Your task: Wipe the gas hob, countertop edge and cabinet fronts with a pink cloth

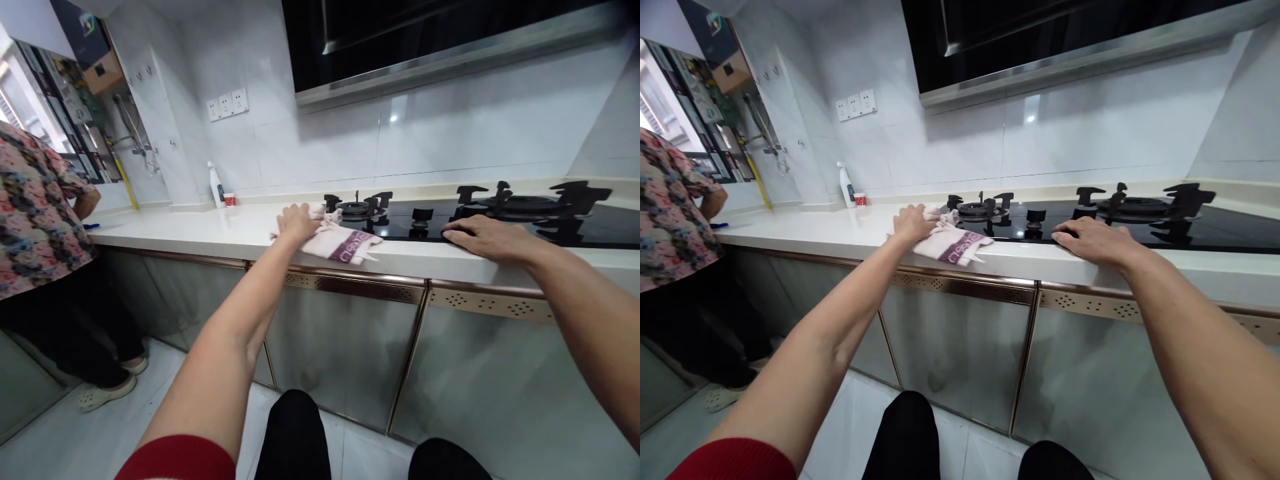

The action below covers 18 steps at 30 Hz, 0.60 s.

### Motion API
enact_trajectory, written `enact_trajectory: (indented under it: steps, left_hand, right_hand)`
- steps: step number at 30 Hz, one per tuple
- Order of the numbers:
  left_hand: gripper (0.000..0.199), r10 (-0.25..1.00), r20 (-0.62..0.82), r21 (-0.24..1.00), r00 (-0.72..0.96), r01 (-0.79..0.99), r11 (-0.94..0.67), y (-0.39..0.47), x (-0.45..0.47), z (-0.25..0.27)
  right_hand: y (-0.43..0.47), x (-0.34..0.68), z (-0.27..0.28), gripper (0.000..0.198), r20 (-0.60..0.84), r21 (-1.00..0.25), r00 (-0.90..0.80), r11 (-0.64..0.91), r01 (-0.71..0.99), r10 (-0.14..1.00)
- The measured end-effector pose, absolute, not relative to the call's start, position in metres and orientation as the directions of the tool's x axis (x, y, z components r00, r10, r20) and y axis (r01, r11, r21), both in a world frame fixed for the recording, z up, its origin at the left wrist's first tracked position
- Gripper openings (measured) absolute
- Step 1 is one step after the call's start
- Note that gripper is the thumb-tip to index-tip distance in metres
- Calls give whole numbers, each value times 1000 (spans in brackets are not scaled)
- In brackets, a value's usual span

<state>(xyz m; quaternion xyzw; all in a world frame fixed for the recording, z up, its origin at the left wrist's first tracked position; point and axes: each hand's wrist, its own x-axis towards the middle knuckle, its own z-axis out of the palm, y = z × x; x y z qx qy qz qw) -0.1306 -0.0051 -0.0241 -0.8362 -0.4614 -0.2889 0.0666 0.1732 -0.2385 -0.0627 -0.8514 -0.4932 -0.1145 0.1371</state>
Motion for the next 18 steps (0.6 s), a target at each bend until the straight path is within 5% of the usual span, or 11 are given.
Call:
enact_trajectory:
  steps: [6,18]
  left_hand:
    - [52,810,526,193,260,891,-411,14,-178,-26]
    - [49,660,615,77,432,799,-596,-27,-120,-35]
  right_hand:
    - [-236,168,-61,62,317,-136,501,-484,864,806]
    - [-238,165,-60,61,310,-120,518,-508,853,797]
